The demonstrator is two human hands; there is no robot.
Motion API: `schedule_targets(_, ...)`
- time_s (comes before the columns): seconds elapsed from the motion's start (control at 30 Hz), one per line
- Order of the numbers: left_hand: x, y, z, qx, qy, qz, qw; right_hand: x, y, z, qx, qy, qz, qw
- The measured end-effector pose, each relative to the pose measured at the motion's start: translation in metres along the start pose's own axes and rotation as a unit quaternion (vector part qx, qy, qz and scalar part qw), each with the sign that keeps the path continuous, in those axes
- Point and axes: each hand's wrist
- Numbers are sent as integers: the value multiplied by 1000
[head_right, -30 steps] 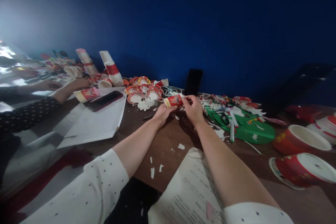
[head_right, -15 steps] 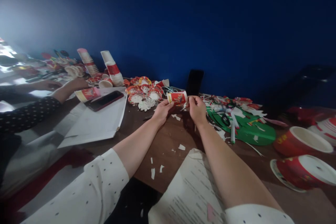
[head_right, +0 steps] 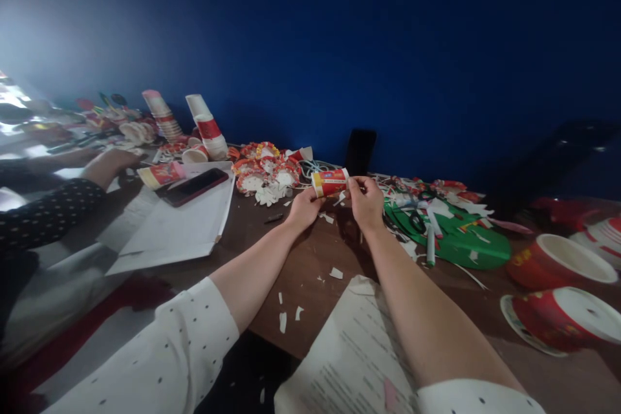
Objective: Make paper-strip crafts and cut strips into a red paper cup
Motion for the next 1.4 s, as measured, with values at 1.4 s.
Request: schedule_targets(1.4,7,2,3,30,-143,-62,987,-5,2,4,20,146,87,985)
Point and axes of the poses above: each hand's wrist, its own y-axis towards the middle knuckle, its own z-axis out of the palm, x = y × z, and after that the axes turned 1 degree about -y, right-handed
